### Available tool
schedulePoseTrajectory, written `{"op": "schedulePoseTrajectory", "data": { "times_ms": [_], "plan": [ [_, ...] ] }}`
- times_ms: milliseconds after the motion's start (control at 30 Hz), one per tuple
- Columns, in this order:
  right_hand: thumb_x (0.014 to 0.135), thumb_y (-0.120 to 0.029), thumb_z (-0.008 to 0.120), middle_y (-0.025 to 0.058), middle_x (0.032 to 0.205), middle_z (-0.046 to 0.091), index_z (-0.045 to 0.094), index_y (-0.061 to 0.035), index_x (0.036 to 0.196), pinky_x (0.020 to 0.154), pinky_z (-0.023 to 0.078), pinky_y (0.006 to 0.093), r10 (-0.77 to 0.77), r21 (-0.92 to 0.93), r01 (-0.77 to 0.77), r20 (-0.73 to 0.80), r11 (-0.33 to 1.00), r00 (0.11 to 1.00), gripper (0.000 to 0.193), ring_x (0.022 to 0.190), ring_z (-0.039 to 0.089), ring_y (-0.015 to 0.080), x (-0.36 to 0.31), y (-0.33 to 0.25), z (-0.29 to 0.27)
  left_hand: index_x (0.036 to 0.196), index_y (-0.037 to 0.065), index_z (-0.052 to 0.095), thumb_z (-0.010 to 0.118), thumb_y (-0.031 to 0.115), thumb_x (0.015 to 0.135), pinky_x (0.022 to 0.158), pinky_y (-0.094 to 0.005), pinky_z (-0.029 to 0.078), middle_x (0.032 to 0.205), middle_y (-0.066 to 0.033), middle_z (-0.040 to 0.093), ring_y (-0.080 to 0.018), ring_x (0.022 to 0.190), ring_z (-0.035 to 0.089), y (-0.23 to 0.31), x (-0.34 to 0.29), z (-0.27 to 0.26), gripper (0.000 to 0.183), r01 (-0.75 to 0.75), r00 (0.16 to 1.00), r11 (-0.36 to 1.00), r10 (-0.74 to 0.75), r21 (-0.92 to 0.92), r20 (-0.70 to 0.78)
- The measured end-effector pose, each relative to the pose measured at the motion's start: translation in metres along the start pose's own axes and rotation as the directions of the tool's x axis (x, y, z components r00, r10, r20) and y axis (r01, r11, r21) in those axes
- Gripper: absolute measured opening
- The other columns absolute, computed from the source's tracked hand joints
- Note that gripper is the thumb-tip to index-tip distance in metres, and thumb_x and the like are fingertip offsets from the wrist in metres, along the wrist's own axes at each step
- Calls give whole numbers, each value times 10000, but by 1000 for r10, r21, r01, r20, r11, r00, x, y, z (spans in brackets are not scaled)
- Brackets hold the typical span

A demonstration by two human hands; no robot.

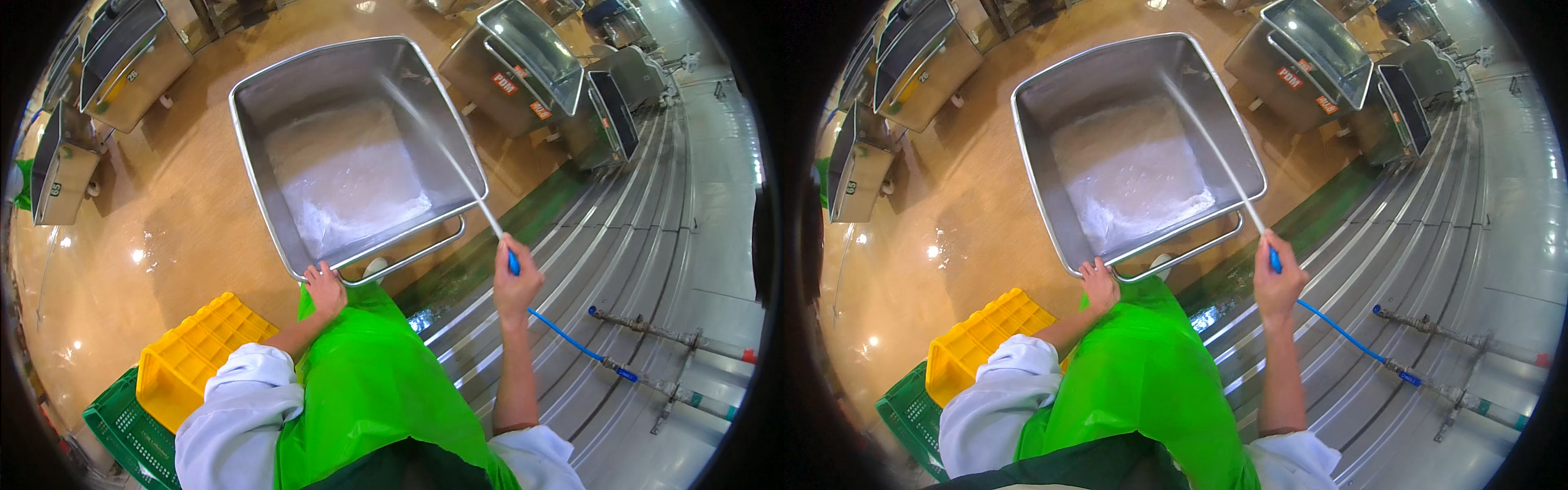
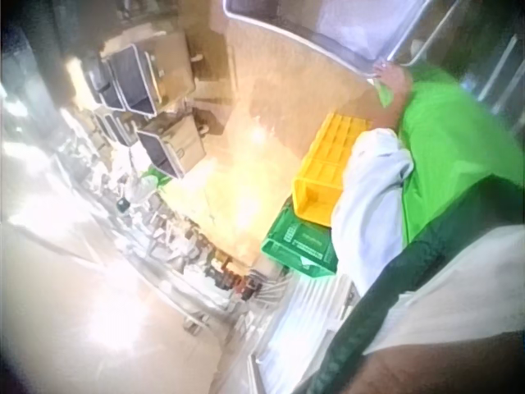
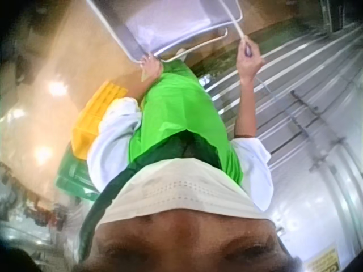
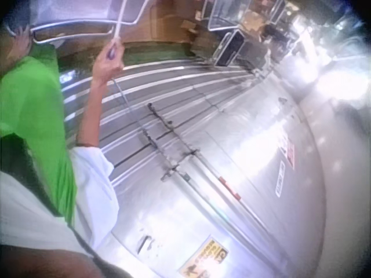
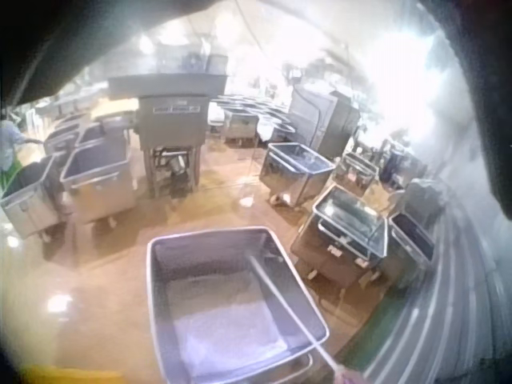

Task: The person rinses a large metal tray using a handheld spray nozzle, directing water across the interior surfaces. The tray is tilted and repositioned to flush out water, then placed back on a cart. Another worker in similar attire is visible nearby.

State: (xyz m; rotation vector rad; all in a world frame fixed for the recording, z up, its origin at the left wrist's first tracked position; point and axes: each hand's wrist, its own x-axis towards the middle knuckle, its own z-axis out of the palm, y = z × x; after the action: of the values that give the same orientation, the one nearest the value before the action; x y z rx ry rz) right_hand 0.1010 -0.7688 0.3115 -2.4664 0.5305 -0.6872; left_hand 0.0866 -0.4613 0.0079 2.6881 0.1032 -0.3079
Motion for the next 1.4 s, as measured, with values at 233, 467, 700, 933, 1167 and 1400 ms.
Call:
{"op": "schedulePoseTrajectory", "data": {
  "times_ms": [233,467,700,933,1167,1400],
  "plan": [
    [964,-41,750,66,880,756,763,11,1100,635,507,234,46,160,-29,-108,987,993,147,726,619,49,-32,13,0,1558,-17,335,407,629,1039,1127,-658,347,1579,-359,294,-511,1494,225,107,-9,42,832,317,810,947,-238,-60,535],
    [976,-55,738,102,909,772,757,15,1090,623,538,261,245,86,-232,-189,969,951,134,709,656,85,-52,34,-30,1588,11,369,390,765,985,1180,-621,343,1513,-268,484,-474,1436,396,146,38,60,966,-143,425,976,210,-164,880],
    [992,-61,722,76,896,761,759,15,1094,626,522,256,244,88,-229,-267,969,932,132,715,634,79,-59,33,-26,1374,11,569,493,527,1044,1107,-561,439,1402,-255,564,-447,1342,491,0,111,-19,617,-563,719,825,464,42,518],
    [953,-35,761,42,887,762,775,-6,1083,613,490,221,181,304,-163,-31,939,983,134,712,593,32,-55,3,-3,1231,24,530,654,349,973,1025,-526,437,1207,-188,556,-383,1238,515,-149,101,-99,434,-443,881,886,403,137,249],
    [935,-9,767,15,850,753,786,-7,1070,579,432,195,93,315,-133,140,940,986,136,667,548,9,-41,-13,-10,1195,53,529,637,351,989,1087,-552,399,1222,-142,569,-350,1263,517,-147,62,-85,378,-474,863,867,422,155,278],
    [934,-14,770,-7,793,718,793,-6,1064,567,415,196,27,302,-98,231,948,973,132,655,530,3,-38,-21,-7,1203,76,550,649,371,972,1129,-588,355,1266,-114,579,-302,1290,520,-169,56,-81,386,-380,898,904,310,196,311]
  ]
}}
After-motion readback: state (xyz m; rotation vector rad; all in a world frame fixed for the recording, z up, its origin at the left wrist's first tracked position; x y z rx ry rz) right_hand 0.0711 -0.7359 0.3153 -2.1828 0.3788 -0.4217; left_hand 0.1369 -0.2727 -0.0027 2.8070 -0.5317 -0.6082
